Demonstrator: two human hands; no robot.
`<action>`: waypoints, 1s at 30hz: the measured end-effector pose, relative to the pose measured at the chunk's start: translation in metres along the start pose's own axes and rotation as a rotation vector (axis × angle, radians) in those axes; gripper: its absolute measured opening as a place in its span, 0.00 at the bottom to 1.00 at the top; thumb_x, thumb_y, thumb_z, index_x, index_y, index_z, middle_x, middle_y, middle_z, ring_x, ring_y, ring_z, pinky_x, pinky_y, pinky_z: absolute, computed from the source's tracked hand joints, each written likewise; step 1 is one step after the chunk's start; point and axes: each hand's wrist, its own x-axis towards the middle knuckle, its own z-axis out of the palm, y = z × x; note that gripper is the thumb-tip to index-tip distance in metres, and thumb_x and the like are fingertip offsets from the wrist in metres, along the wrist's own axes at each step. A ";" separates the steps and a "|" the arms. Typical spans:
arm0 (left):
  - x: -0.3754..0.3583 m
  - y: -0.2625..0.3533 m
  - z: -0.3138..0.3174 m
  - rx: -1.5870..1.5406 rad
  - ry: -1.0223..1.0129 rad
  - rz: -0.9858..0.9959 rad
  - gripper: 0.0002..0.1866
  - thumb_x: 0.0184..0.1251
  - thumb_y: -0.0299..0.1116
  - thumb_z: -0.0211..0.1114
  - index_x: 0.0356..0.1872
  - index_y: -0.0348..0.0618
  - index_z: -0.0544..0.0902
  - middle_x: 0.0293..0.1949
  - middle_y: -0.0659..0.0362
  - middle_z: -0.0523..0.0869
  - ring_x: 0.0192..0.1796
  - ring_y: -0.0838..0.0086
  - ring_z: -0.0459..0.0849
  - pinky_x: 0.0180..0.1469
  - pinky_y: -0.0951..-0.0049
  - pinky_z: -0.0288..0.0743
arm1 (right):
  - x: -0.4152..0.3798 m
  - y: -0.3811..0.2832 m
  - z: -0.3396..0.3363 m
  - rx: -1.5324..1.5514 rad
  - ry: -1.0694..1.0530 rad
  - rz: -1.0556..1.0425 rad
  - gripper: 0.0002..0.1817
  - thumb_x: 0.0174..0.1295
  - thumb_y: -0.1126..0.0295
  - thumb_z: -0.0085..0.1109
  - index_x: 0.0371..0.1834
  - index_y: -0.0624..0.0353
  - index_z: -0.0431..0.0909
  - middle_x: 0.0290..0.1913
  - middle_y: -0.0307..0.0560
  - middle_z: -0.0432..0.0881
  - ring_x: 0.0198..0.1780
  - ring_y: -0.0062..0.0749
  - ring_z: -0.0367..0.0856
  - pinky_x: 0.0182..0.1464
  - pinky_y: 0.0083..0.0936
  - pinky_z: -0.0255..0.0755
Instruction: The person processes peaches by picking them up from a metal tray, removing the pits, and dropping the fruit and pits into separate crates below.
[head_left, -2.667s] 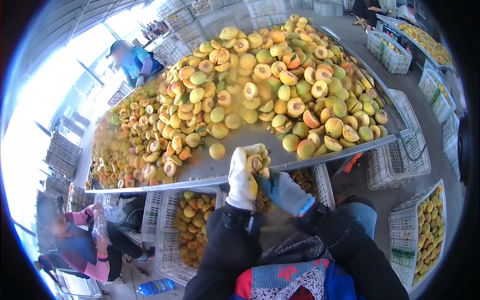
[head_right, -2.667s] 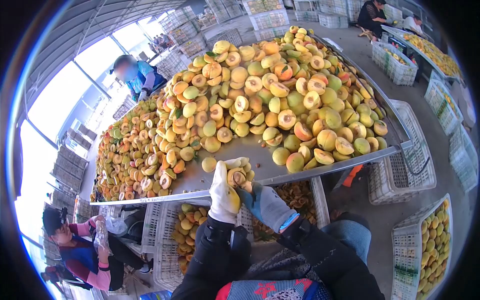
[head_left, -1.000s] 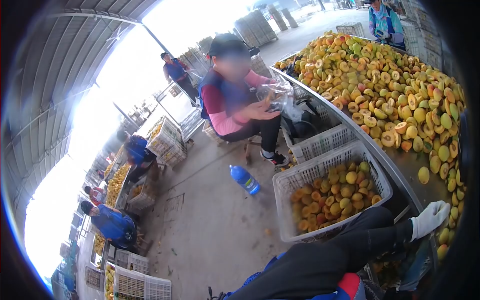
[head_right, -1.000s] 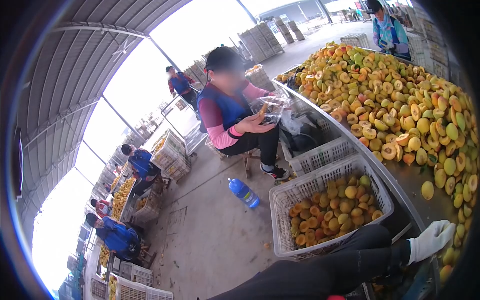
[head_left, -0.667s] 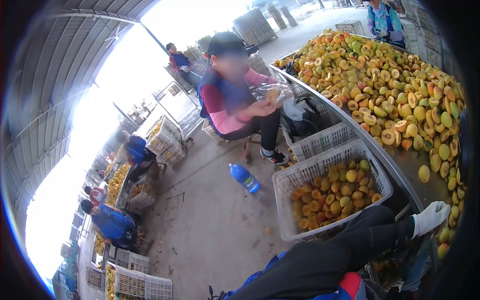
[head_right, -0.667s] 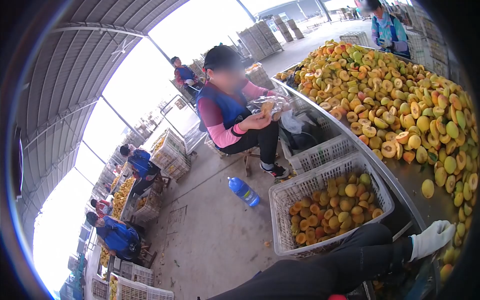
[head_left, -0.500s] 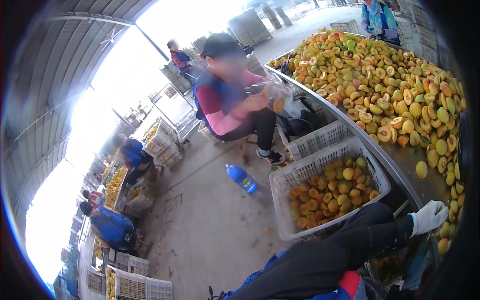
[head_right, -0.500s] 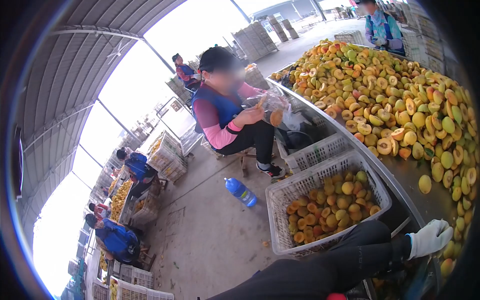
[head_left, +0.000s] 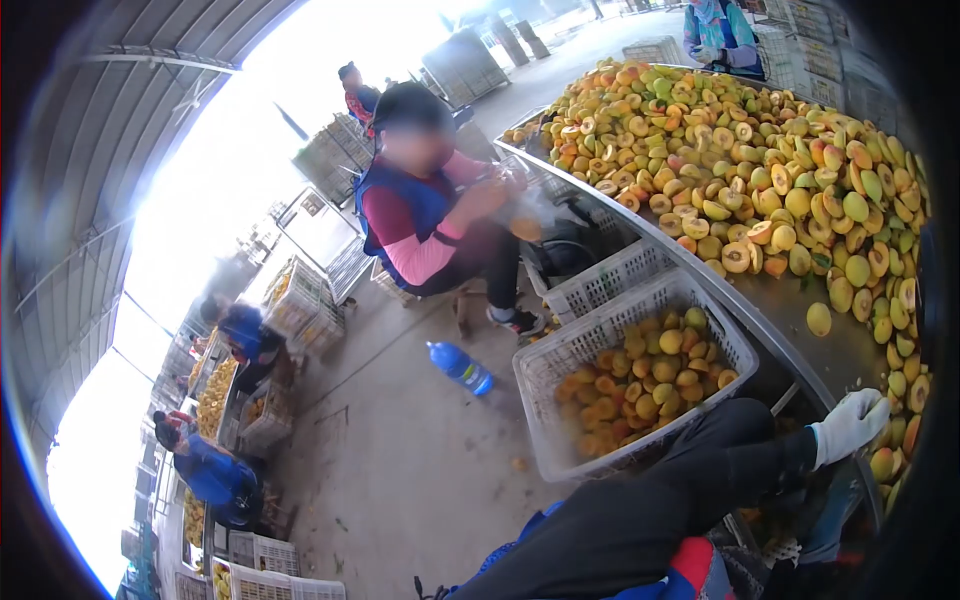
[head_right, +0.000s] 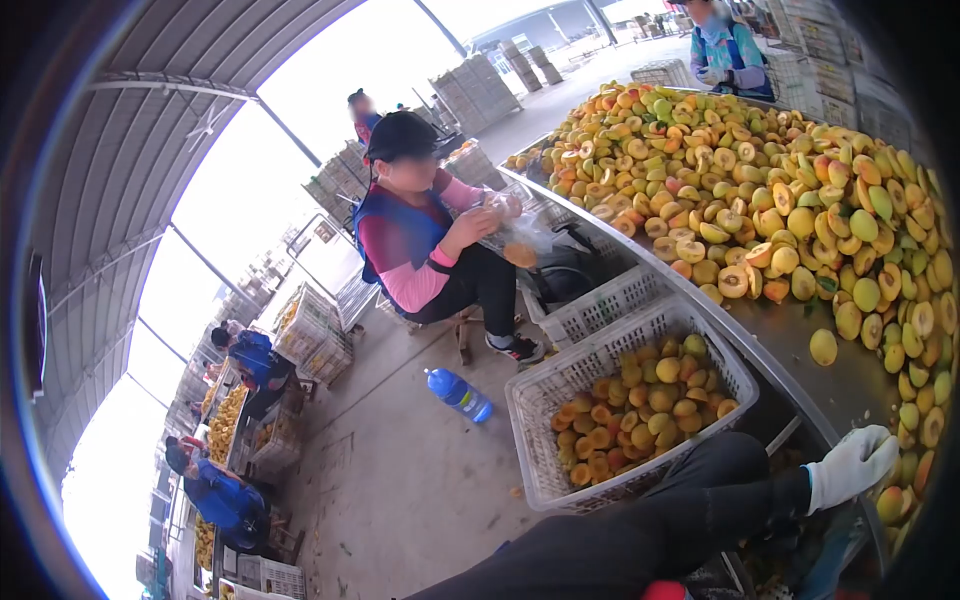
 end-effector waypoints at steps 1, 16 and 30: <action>0.001 -0.013 0.005 0.018 0.043 0.078 0.17 0.77 0.38 0.53 0.31 0.36 0.77 0.19 0.58 0.80 0.20 0.74 0.79 0.25 0.69 0.74 | 0.001 0.000 -0.005 0.008 0.006 0.009 0.23 0.78 0.44 0.44 0.38 0.53 0.73 0.24 0.34 0.72 0.18 0.20 0.64 0.17 0.21 0.56; -0.007 0.056 -0.021 -0.249 -0.476 -0.364 0.21 0.74 0.38 0.53 0.22 0.35 0.78 0.20 0.50 0.86 0.13 0.67 0.81 0.16 0.71 0.75 | 0.033 0.040 -0.083 -0.171 -0.312 0.060 0.33 0.77 0.54 0.48 0.82 0.47 0.55 0.29 0.38 0.75 0.15 0.18 0.65 0.17 0.16 0.57; -0.021 0.057 -0.013 -0.723 -0.058 -0.610 0.21 0.77 0.54 0.56 0.38 0.44 0.80 0.24 0.60 0.77 0.26 0.67 0.77 0.28 0.68 0.74 | -0.004 0.007 -0.012 -0.550 -0.014 -0.686 0.22 0.69 0.50 0.60 0.42 0.61 0.83 0.32 0.55 0.87 0.33 0.38 0.88 0.39 0.36 0.78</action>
